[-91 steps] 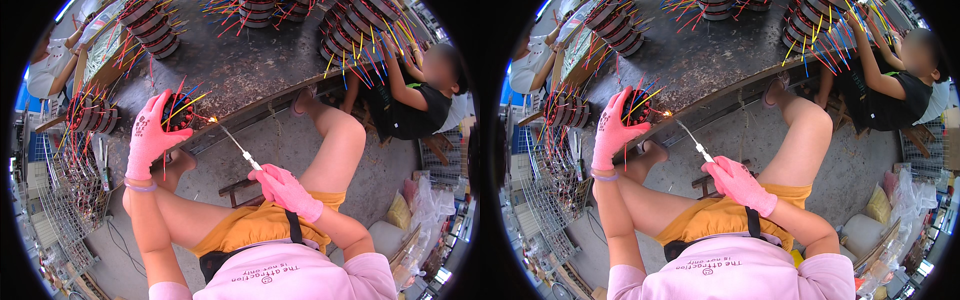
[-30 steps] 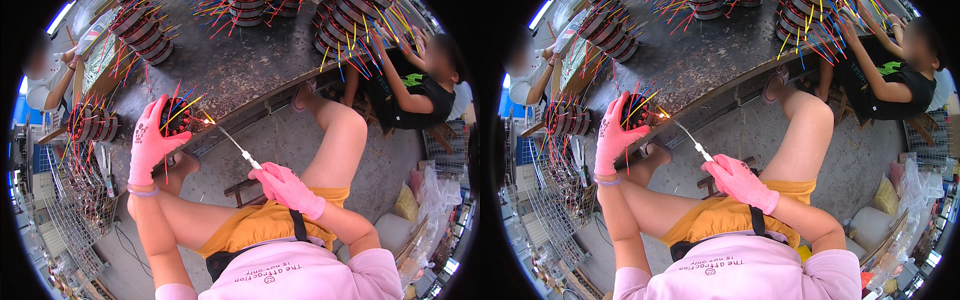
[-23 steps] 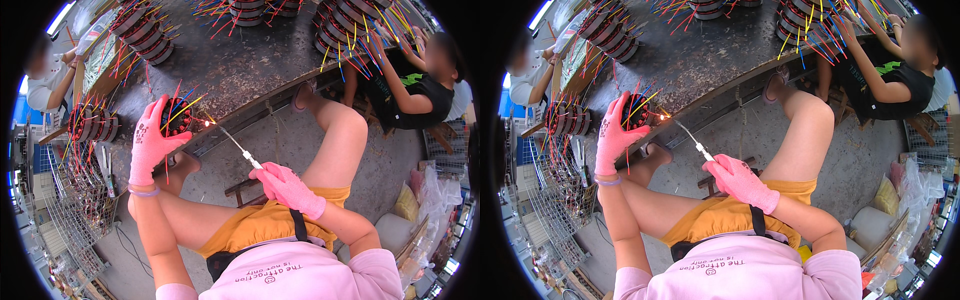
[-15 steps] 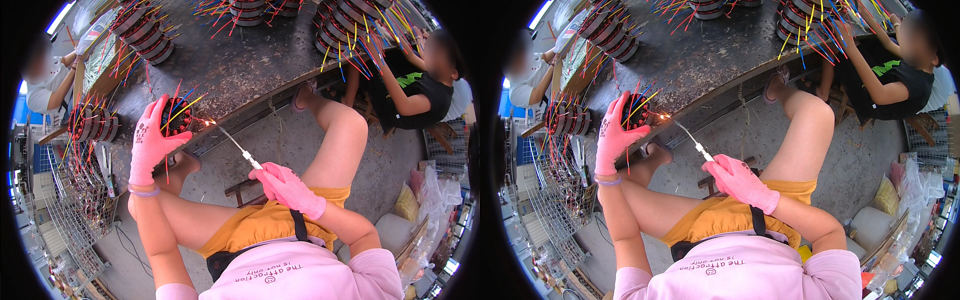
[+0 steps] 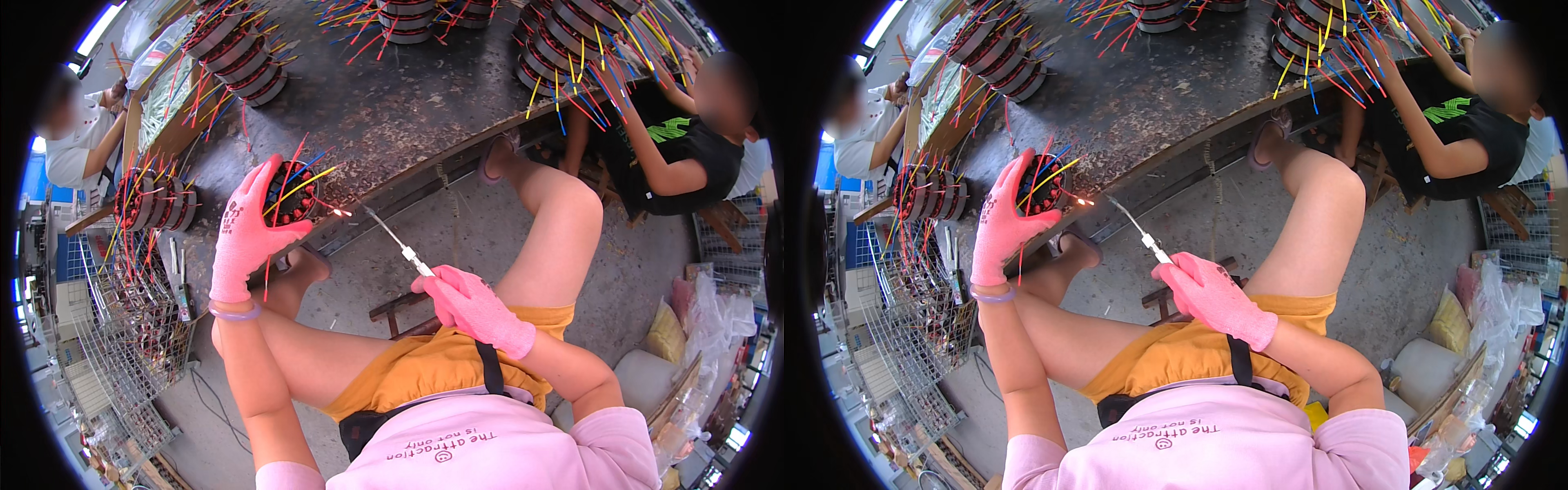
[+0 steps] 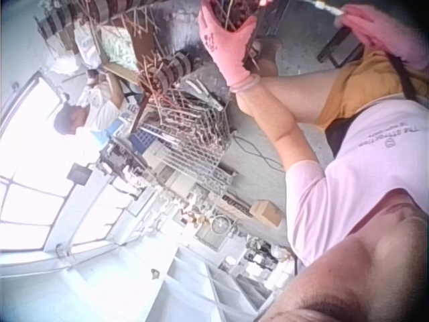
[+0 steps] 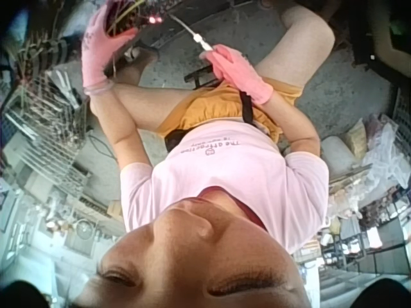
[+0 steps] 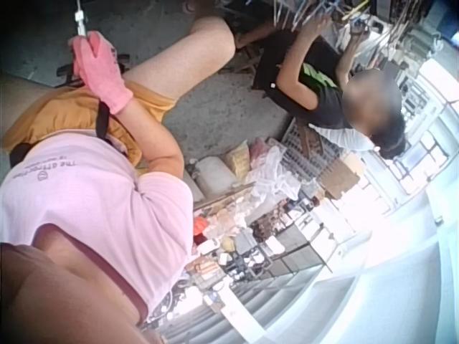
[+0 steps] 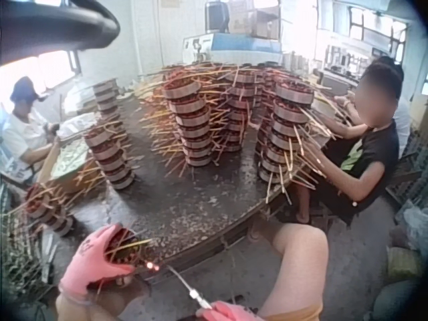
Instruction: The person uses a small blowtorch to apply heat to the ends of colored wires attached to stacks of motor components, causing the insulation to shrink around the connections.
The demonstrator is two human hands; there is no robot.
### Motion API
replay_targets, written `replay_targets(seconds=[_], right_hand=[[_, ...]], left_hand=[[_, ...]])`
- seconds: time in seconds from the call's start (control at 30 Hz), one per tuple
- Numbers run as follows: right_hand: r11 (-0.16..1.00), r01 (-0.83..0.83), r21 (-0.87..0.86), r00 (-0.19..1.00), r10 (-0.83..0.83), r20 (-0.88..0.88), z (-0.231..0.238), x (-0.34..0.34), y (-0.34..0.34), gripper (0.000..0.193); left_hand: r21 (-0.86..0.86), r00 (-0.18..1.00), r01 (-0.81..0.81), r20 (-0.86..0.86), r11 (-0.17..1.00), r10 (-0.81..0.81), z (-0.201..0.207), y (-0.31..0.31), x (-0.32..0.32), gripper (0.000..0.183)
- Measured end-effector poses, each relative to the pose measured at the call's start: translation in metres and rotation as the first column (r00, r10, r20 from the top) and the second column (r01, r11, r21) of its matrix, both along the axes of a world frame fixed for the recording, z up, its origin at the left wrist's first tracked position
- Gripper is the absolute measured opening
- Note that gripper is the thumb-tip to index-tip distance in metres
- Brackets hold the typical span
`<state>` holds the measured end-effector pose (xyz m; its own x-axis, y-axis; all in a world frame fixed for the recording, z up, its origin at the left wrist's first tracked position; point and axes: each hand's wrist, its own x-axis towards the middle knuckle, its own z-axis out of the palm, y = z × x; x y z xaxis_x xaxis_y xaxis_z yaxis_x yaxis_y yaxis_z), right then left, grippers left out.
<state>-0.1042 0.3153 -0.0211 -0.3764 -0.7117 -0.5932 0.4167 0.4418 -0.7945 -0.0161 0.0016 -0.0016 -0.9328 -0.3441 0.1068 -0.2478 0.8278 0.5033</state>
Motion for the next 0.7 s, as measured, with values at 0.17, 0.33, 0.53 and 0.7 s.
replay_targets(seconds=[0.17, 0.33, 0.53, 0.7], right_hand=[[1.0, -0.005, 0.002, 1.0, 0.005, 0.018, 0.0, 0.001, 0.001, 0.035], [1.0, -0.001, -0.004, 1.0, 0.001, 0.019, -0.002, 0.001, 0.001, 0.035], [1.0, 0.013, -0.008, 0.999, -0.012, 0.036, 0.006, -0.002, -0.002, 0.033], [0.999, 0.032, -0.006, 0.998, -0.031, 0.047, 0.01, -0.004, -0.006, 0.033]], left_hand=[[0.028, 1.0, 0.007, -0.001, 1.0, -0.007, 0.001, 0.001, -0.001, 0.093], [0.037, 1.0, 0.013, 0.006, 0.999, -0.014, 0.003, 0.0, 0.001, 0.093], [-0.209, 0.986, 0.154, 0.101, 0.966, -0.136, 0.015, -0.003, 0.005, 0.091], [-0.441, 0.983, 0.103, 0.182, 0.891, -0.024, 0.024, 0.019, 0.007, 0.088]])
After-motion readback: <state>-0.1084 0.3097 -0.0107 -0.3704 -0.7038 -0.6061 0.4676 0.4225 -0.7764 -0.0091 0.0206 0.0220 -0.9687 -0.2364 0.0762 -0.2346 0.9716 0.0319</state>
